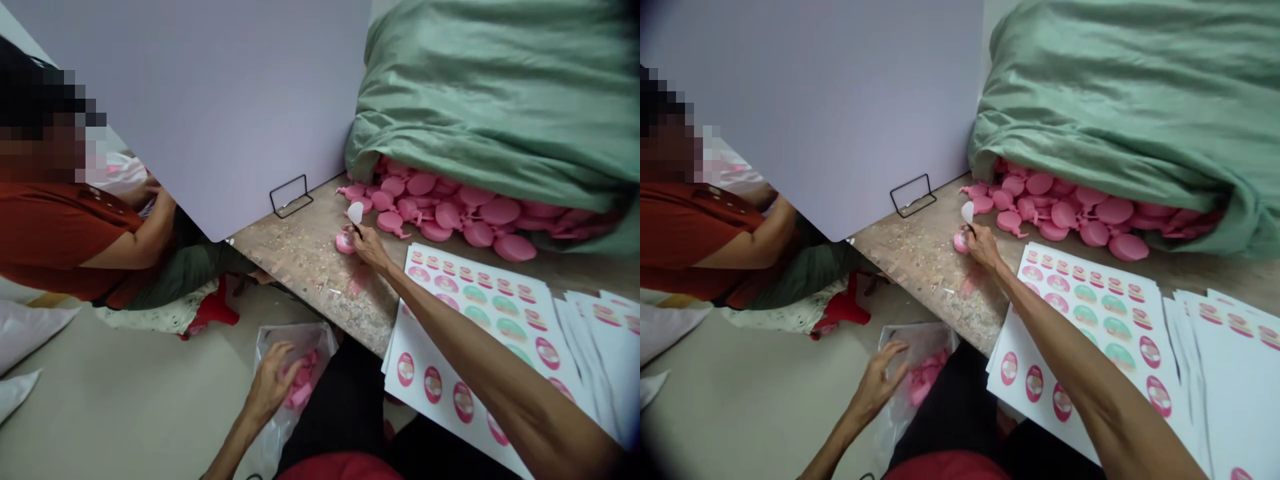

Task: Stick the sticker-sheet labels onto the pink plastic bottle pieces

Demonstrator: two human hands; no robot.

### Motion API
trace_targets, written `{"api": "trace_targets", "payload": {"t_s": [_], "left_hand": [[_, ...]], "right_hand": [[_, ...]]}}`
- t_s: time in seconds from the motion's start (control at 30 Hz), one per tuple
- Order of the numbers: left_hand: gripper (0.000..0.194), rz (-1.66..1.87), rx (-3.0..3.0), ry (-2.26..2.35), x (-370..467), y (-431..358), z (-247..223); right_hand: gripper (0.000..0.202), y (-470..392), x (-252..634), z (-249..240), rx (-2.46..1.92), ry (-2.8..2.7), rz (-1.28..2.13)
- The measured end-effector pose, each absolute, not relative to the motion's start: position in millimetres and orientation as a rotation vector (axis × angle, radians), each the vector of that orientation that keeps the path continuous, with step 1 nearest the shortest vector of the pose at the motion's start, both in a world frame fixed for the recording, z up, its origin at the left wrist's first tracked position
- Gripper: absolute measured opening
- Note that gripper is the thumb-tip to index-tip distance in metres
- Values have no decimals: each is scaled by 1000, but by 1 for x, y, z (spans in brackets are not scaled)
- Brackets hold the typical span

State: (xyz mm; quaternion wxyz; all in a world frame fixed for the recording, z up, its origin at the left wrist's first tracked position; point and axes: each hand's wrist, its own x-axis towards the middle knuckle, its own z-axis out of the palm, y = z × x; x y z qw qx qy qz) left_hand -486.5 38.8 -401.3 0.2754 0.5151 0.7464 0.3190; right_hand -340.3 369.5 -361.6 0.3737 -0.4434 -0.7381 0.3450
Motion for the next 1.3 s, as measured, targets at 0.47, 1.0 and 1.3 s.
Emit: {"api": "trace_targets", "payload": {"t_s": [0.47, 1.0, 1.3], "left_hand": [[34, 1178, 1167, 2129, -517, 112, -351], [57, 316, 2384, 1642, -385, 443, -345], [51, 368, 2239, 1723, -391, 385, -339]], "right_hand": [[34, 190, -304, -308, -916, -1587, 1461], [48, 226, -125, -325, -1586, -1069, 1106], [50, 229, -131, -326, -1550, -1027, 1143]]}}
